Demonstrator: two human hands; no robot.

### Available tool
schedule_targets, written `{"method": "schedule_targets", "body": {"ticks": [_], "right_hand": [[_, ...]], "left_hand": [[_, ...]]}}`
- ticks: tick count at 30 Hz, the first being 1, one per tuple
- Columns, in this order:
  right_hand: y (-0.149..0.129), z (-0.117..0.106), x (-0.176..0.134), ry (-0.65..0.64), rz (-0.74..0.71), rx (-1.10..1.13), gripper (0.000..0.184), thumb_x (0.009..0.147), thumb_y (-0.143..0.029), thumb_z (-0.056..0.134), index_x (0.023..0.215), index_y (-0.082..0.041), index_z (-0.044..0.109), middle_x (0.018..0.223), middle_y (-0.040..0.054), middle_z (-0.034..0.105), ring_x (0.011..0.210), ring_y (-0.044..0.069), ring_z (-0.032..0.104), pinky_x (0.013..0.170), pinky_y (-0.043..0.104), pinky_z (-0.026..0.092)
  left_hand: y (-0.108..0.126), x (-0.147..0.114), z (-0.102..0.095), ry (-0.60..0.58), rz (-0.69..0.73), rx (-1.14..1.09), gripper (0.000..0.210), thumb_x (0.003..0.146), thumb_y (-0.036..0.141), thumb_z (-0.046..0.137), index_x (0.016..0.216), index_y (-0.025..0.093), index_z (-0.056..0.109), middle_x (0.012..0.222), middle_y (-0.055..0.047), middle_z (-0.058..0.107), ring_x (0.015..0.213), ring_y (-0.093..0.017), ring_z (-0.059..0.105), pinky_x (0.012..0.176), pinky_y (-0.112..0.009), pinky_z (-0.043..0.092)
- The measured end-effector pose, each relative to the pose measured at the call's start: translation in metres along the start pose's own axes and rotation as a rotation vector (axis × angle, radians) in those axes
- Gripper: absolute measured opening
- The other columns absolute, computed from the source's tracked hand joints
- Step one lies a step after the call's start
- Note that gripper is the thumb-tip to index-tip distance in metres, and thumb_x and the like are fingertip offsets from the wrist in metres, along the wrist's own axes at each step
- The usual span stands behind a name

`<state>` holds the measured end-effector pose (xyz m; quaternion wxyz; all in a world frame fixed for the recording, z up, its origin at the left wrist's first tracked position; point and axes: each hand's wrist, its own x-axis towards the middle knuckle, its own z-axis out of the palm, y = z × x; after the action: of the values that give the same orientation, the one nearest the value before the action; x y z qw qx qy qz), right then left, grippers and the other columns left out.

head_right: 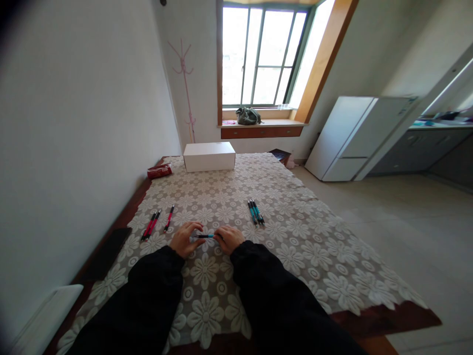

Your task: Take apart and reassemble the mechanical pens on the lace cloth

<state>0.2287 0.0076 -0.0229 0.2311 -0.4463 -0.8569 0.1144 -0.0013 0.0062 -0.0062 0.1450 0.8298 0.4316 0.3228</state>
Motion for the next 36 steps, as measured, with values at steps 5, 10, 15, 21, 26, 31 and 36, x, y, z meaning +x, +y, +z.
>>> {"method": "schedule_targets", "body": {"ticks": [5, 10, 15, 21, 26, 31, 36], "right_hand": [[0.0005, 0.0004, 0.0004, 0.012, -0.002, 0.002, 0.017, 0.094, -0.032, 0.051, 0.092, -0.021, 0.064, 0.092, 0.0049, 0.067, 0.089, 0.018, 0.060, 0.080, 0.029, 0.046], [0.0003, 0.0001, 0.0006, 0.006, -0.001, -0.008, 0.016, 0.093, -0.031, 0.052, 0.092, -0.021, 0.065, 0.091, 0.0049, 0.067, 0.088, 0.018, 0.060, 0.079, 0.029, 0.046], [0.0013, -0.0002, 0.0011, -0.023, -0.001, -0.023, 0.016, 0.091, -0.033, 0.055, 0.091, -0.022, 0.066, 0.089, 0.0041, 0.067, 0.086, 0.018, 0.061, 0.077, 0.028, 0.045], [-0.0007, -0.0035, 0.0016, -0.028, 0.012, -0.036, 0.017, 0.091, -0.034, 0.056, 0.091, -0.022, 0.068, 0.089, 0.0044, 0.068, 0.085, 0.018, 0.061, 0.077, 0.029, 0.046], [0.0008, -0.0011, 0.0013, -0.005, 0.030, -0.019, 0.017, 0.091, -0.033, 0.056, 0.096, -0.022, 0.068, 0.094, 0.0055, 0.068, 0.091, 0.019, 0.061, 0.081, 0.030, 0.046], [0.0030, 0.0003, 0.0018, 0.017, 0.037, -0.007, 0.016, 0.091, -0.030, 0.055, 0.099, -0.022, 0.066, 0.096, 0.0054, 0.068, 0.094, 0.020, 0.059, 0.084, 0.031, 0.046], [0.0037, -0.0003, 0.0024, 0.021, 0.030, -0.007, 0.016, 0.091, -0.029, 0.055, 0.099, -0.022, 0.067, 0.094, 0.0046, 0.067, 0.093, 0.019, 0.059, 0.084, 0.030, 0.046]], "left_hand": [[0.0007, -0.0008, 0.0006, 0.001, -0.016, 0.043, 0.024, 0.091, 0.037, 0.051, 0.084, 0.022, 0.068, 0.105, -0.006, 0.067, 0.102, -0.022, 0.059, 0.093, -0.037, 0.045], [-0.0021, -0.0003, 0.0019, -0.015, -0.004, 0.029, 0.022, 0.088, 0.036, 0.056, 0.078, 0.021, 0.067, 0.098, -0.005, 0.069, 0.096, -0.021, 0.060, 0.089, -0.036, 0.047], [-0.0037, 0.0005, 0.0021, -0.016, 0.011, 0.017, 0.014, 0.085, 0.032, 0.061, 0.079, 0.021, 0.066, 0.097, -0.006, 0.069, 0.096, -0.021, 0.060, 0.088, -0.036, 0.048], [-0.0025, 0.0003, 0.0010, 0.010, -0.006, 0.029, 0.007, 0.080, 0.028, 0.067, 0.082, 0.021, 0.066, 0.096, -0.005, 0.068, 0.098, -0.022, 0.059, 0.088, -0.037, 0.047], [-0.0026, 0.0006, 0.0006, 0.031, -0.042, 0.052, 0.009, 0.078, 0.024, 0.069, 0.085, 0.022, 0.064, 0.097, -0.004, 0.068, 0.098, -0.023, 0.059, 0.088, -0.037, 0.046], [-0.0019, 0.0000, 0.0007, 0.034, -0.081, 0.086, 0.012, 0.077, 0.023, 0.068, 0.088, 0.022, 0.064, 0.092, -0.003, 0.069, 0.094, -0.023, 0.060, 0.086, -0.036, 0.046], [0.0006, -0.0008, 0.0011, -0.031, -0.065, 0.081, 0.018, 0.086, 0.032, 0.059, 0.101, 0.024, 0.066, 0.094, -0.003, 0.070, 0.094, -0.021, 0.061, 0.084, -0.034, 0.045]]}}
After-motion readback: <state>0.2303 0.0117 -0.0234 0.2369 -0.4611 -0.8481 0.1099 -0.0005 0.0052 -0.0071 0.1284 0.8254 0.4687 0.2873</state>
